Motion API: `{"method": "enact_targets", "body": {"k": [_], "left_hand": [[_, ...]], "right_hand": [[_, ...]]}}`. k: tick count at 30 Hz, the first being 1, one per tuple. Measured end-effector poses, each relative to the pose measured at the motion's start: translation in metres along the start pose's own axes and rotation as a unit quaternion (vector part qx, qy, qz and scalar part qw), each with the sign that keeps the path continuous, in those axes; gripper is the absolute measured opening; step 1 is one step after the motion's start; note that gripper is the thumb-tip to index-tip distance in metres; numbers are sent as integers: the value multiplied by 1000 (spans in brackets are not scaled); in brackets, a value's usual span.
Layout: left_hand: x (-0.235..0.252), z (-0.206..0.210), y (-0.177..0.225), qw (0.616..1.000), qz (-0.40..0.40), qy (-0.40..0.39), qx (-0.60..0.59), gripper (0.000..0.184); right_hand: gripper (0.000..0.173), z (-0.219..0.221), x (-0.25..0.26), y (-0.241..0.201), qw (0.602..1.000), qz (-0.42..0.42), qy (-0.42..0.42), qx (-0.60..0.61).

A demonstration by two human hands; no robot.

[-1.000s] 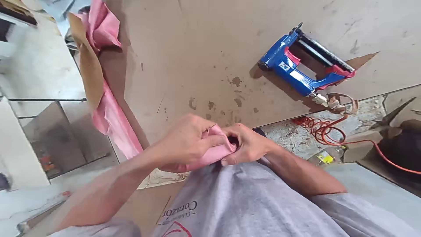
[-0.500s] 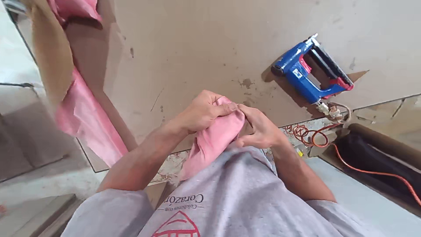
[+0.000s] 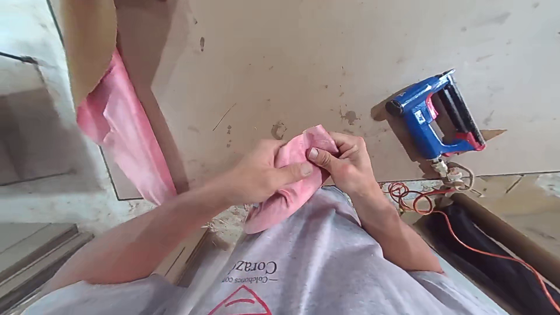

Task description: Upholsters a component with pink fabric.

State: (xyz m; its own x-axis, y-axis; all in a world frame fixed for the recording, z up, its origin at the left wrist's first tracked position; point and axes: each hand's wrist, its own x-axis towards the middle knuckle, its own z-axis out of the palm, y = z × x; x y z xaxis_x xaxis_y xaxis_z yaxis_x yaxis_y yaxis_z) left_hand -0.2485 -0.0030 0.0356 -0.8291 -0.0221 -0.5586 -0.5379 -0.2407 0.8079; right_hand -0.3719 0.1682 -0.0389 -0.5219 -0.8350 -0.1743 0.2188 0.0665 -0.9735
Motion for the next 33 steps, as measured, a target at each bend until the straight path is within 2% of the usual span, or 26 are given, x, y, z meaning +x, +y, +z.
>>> {"method": "enact_targets", "body": {"k": [2,4,7,9,12,16,22,26,29,31,33], "left_hand": [[9,8,0,996,36,47,74,15],[21,7,-3,994,24,62,87,19],[24,5,-23,998,-6,58,-12,22],[22,7,-39,996,5,61,-70,21],[31,8,-47,991,76,81,-80,22],[54,3,-36,984,152,92,18,28],[68,2,-37,986,123,106,47,36],[45,-2,-52,988,63,140,-13,34],[30,-2,-57,983,8,159,-94,32],[31,4,-56,972,-2,180,-149,33],[34,13,-56,963,-8,186,-198,33]], "right_hand": [[4,0,-2,2,1000,-15,1,-11],[5,-2,-6,4,999,-29,16,-8],[6,-4,-12,8,998,-42,35,8],[7,-1,-12,9,998,-45,50,-3],[12,1,-10,9,991,-50,74,-97],[20,4,-8,15,977,-77,103,-168],[25,12,-2,24,971,-103,148,-155],[21,13,8,22,971,-98,144,-164],[33,19,-13,30,920,-225,138,-290],[32,25,-37,39,869,-359,66,-335],[42,41,-39,44,829,-433,-23,-353]]}}
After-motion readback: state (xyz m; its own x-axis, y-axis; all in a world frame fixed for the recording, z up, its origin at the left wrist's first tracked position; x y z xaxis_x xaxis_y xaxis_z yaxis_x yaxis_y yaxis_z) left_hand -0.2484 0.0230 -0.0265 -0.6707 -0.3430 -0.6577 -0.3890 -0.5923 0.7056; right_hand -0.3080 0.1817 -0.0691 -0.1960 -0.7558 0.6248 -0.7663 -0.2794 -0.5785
